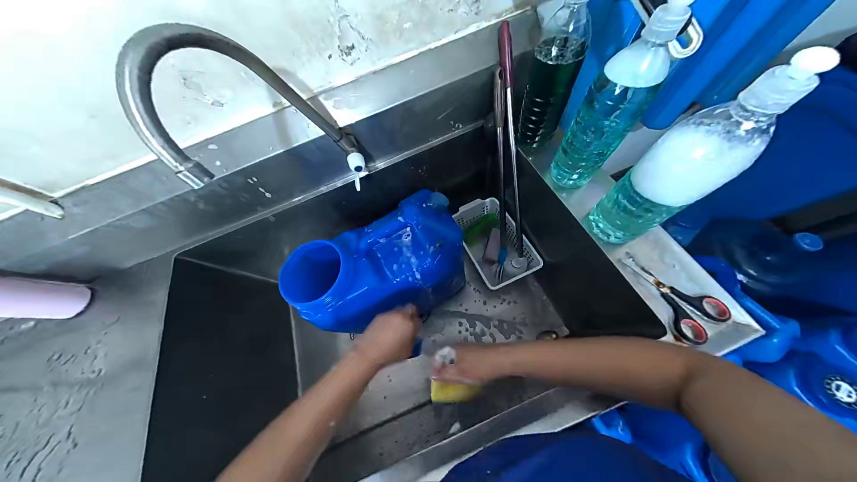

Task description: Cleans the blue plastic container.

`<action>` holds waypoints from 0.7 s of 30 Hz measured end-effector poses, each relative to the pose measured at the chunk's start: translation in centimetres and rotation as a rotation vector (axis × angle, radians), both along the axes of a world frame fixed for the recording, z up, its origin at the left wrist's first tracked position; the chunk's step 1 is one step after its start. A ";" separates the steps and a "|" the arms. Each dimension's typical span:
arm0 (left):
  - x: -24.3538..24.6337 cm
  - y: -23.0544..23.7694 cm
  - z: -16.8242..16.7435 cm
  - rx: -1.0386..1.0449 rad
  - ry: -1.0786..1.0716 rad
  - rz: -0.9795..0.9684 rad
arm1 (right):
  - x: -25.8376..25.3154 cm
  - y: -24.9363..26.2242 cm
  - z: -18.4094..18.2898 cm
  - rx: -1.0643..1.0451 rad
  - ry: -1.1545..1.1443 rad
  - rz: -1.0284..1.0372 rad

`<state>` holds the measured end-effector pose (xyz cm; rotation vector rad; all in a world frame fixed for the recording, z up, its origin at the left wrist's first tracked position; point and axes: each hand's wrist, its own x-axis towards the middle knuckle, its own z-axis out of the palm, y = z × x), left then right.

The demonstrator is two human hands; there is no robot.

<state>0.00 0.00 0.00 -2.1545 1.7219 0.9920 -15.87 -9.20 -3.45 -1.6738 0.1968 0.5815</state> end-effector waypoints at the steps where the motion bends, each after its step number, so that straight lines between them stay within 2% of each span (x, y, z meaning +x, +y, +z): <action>1: 0.2 -2.4 1.9 -0.092 -0.072 -0.017 | 1.4 -0.5 0.5 -0.231 -0.204 0.046; 3: 1.0 -8.4 3.6 -0.345 -0.104 -0.058 | 5.1 -1.0 0.6 -0.578 -0.614 -0.053; 4: 1.7 -11.6 3.7 -0.400 -0.111 -0.083 | 7.4 -1.3 -0.2 -0.690 -0.771 -0.164; 5: 2.1 -14.4 3.7 -0.341 -0.144 -0.057 | 9.3 -1.8 -1.3 -0.719 -0.834 -0.260; 7: 2.2 -18.3 3.9 -0.119 -0.297 0.087 | 11.3 -2.7 -2.7 -0.738 -0.790 -0.330; 9: 1.3 -19.1 5.1 0.001 -0.370 0.289 | 11.6 -2.6 -1.9 -0.715 -0.660 -0.267; 11: 0.7 -18.2 7.6 0.059 -0.277 0.418 | 11.9 -2.8 -0.8 -0.721 -0.558 -0.171; 12: 1.2 -17.5 8.7 0.049 -0.168 0.404 | 12.4 -2.8 -0.7 -0.714 -0.552 -0.167; 14: 2.2 -16.6 8.3 -0.046 -0.089 0.204 | 13.0 -1.9 -1.5 -0.697 -0.631 -0.281; 15: 2.7 -16.6 7.0 -0.077 -0.113 0.106 | 12.9 -1.4 -1.4 -0.678 -0.626 -0.299; 17: 3.4 -17.0 4.4 -0.109 -0.190 -0.006 | 11.8 -1.5 0.3 -0.531 -0.484 -0.204; 19: 3.7 -16.7 4.3 -0.243 -0.190 0.083 | 9.9 -2.7 1.4 -0.206 -0.317 -0.165; 21: 3.9 -15.1 6.1 -0.516 -0.096 0.330 | 5.9 -4.4 2.6 -0.024 -0.349 -0.387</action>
